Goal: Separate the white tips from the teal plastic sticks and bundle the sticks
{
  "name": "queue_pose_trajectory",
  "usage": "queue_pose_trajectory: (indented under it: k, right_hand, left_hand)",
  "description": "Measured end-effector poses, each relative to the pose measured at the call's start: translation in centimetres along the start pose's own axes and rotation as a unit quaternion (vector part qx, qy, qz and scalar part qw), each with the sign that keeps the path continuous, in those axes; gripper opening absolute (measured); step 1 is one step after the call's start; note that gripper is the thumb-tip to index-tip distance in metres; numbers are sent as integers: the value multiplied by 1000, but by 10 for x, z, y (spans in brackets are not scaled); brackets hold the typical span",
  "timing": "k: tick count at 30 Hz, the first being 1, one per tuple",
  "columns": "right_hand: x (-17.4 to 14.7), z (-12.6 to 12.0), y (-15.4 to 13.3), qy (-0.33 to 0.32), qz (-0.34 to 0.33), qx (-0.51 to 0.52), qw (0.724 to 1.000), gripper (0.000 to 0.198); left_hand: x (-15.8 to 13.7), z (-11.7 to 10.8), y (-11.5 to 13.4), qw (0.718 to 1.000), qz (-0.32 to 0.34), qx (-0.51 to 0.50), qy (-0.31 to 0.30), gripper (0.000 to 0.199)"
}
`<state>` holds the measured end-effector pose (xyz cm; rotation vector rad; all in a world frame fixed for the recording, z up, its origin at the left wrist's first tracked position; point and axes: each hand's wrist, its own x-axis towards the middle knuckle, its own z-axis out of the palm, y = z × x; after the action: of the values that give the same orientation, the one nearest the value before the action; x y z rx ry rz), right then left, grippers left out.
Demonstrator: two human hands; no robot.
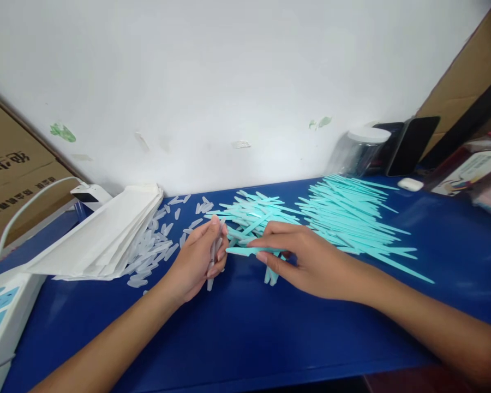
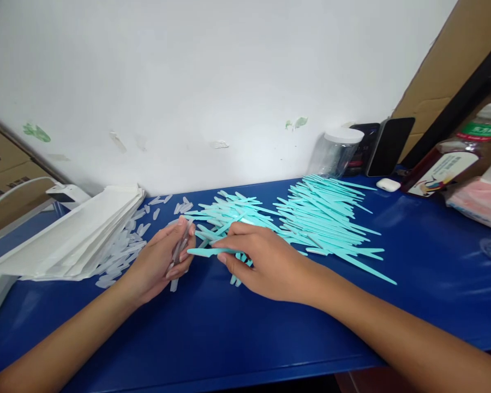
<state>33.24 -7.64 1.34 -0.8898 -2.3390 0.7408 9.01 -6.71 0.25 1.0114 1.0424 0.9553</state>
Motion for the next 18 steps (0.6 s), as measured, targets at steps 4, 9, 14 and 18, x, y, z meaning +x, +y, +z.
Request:
queue_pose_trajectory:
  k: [4, 9, 14, 18]
  right_hand:
    - [-1, 4, -6, -22, -12, -7, 1000, 26]
    - [-3, 10, -9, -32, -26, -47, 998, 28]
    - [-4, 14, -9, -22, -34, -68, 997, 28]
    - [-3, 14, -6, -7, -28, -70, 997, 30]
  left_hand:
    - [0, 3, -2, 999, 26, 29, 20, 44]
    - [-1, 7, -6, 993, 70, 86, 47, 43]
    - [-3, 9, -8, 988, 88, 119, 43, 44]
    - [-5, 10, -9, 986, 88, 132, 42, 46]
